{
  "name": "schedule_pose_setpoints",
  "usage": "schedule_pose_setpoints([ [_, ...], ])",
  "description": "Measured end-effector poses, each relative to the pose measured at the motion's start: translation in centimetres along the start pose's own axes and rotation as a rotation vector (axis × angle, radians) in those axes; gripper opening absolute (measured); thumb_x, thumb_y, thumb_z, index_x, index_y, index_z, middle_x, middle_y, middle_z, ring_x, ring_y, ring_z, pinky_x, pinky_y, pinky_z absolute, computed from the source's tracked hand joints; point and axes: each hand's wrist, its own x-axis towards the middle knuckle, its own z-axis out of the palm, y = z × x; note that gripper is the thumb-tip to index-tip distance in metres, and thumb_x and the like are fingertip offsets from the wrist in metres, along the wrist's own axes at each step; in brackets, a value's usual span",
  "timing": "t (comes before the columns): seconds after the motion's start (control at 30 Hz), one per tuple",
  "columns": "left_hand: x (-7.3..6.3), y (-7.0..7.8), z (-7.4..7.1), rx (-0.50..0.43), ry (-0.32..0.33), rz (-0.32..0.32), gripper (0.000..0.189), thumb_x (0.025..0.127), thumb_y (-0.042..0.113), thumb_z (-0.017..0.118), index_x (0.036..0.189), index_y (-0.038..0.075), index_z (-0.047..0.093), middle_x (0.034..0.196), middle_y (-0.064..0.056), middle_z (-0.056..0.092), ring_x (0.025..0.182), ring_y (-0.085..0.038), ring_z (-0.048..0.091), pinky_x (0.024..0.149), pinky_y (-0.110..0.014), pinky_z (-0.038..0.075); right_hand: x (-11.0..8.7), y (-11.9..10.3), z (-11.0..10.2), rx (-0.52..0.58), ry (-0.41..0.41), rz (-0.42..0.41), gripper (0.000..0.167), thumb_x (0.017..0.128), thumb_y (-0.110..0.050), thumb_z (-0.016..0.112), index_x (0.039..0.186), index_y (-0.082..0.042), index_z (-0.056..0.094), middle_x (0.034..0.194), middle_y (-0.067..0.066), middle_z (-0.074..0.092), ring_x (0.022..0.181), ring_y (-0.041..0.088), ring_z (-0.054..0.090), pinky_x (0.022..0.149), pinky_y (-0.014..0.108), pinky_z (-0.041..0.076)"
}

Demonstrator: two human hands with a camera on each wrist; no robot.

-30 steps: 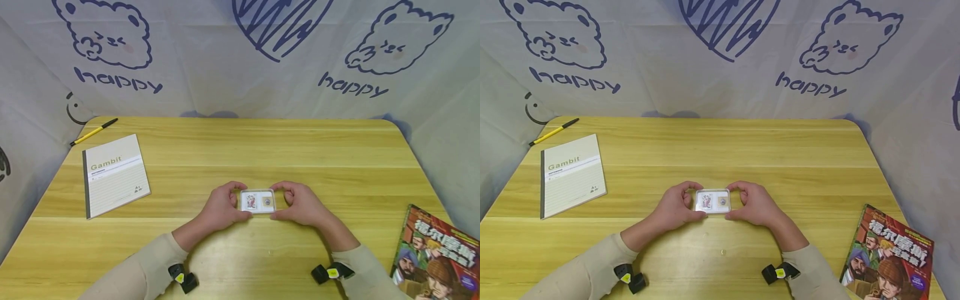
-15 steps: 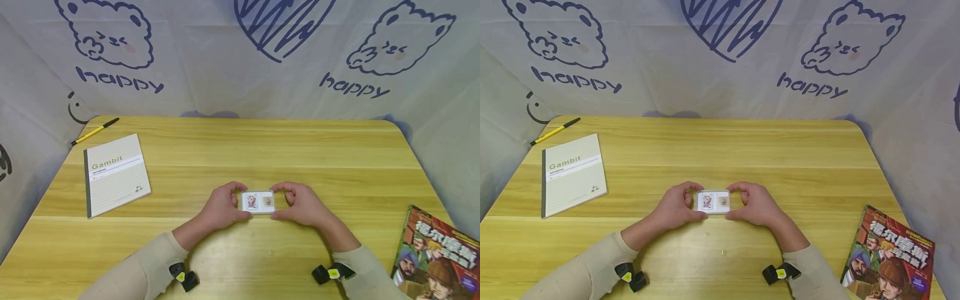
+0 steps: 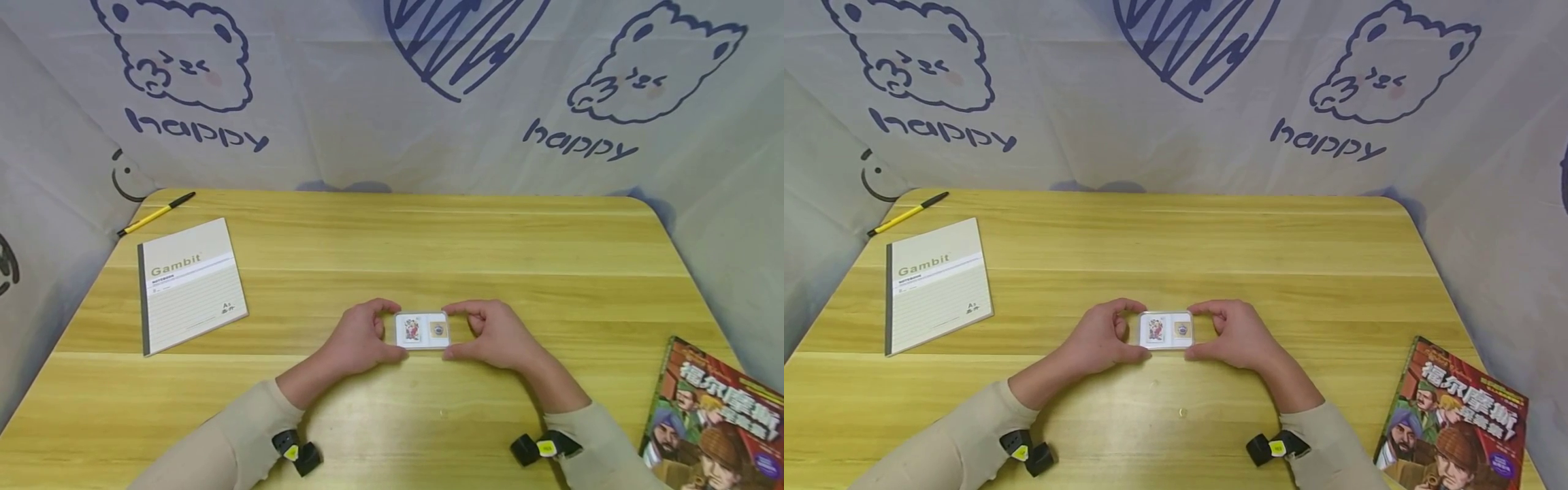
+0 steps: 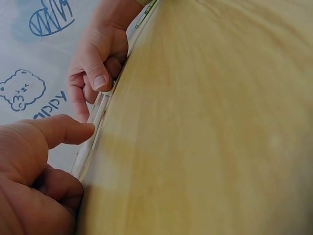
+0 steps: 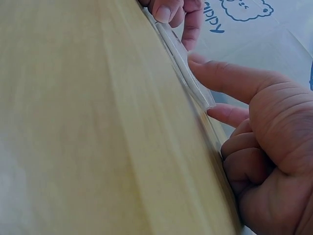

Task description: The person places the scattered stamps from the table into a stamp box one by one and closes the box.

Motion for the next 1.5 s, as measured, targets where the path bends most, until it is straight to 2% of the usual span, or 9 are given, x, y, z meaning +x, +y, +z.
schedule_pose_setpoints([
  [0.43,0.17,-0.2,-0.03,-0.061,-0.025,-0.01,0.064,0.07,0.002,0.089,0.126,-0.002,0.058,0.06,0.002,0.041,0.05,-0.011,0.035,0.046,-0.023,0.029,-0.07,-0.01,0.13,0.011,0.016,0.008,0.059,0.068,-0.03,0.094,0.12,-0.011,0.072,0.053,-0.008,0.027,0.05,0.009,0.024,0.053,0.026,0.031],
  [1.1,0.3,-0.3,-0.14,-0.025,-0.039,0.001,0.063,0.072,0.004,0.09,0.127,0.002,0.057,0.062,0.0,0.044,0.049,-0.012,0.037,0.046,-0.024,0.031,0.13,-0.29,0.03,-0.029,0.027,0.016,0.058,0.067,-0.031,0.095,0.117,-0.013,0.073,0.052,-0.007,0.028,0.048,0.009,0.023,0.048,0.025,0.025],
  [1.3,0.31,-0.21,-0.16,-0.022,-0.027,-0.002,0.062,0.071,0.004,0.09,0.125,0.0,0.06,0.062,0.0,0.043,0.05,-0.012,0.036,0.048,-0.024,0.031,0.11,-0.31,0.08,-0.03,0.032,0.035,0.06,0.066,-0.031,0.095,0.118,-0.01,0.074,0.051,-0.007,0.03,0.047,0.009,0.024,0.046,0.024,0.023],
  [1.5,0.26,-0.16,-0.13,-0.032,-0.02,-0.016,0.063,0.07,0.004,0.091,0.125,-0.002,0.062,0.062,0.0,0.043,0.051,-0.012,0.037,0.048,-0.024,0.031,0.12,-0.7,0.1,-0.032,0.027,0.092,0.062,0.065,-0.03,0.096,0.12,-0.011,0.074,0.053,-0.005,0.031,0.048,0.01,0.026,0.047,0.024,0.024],
])
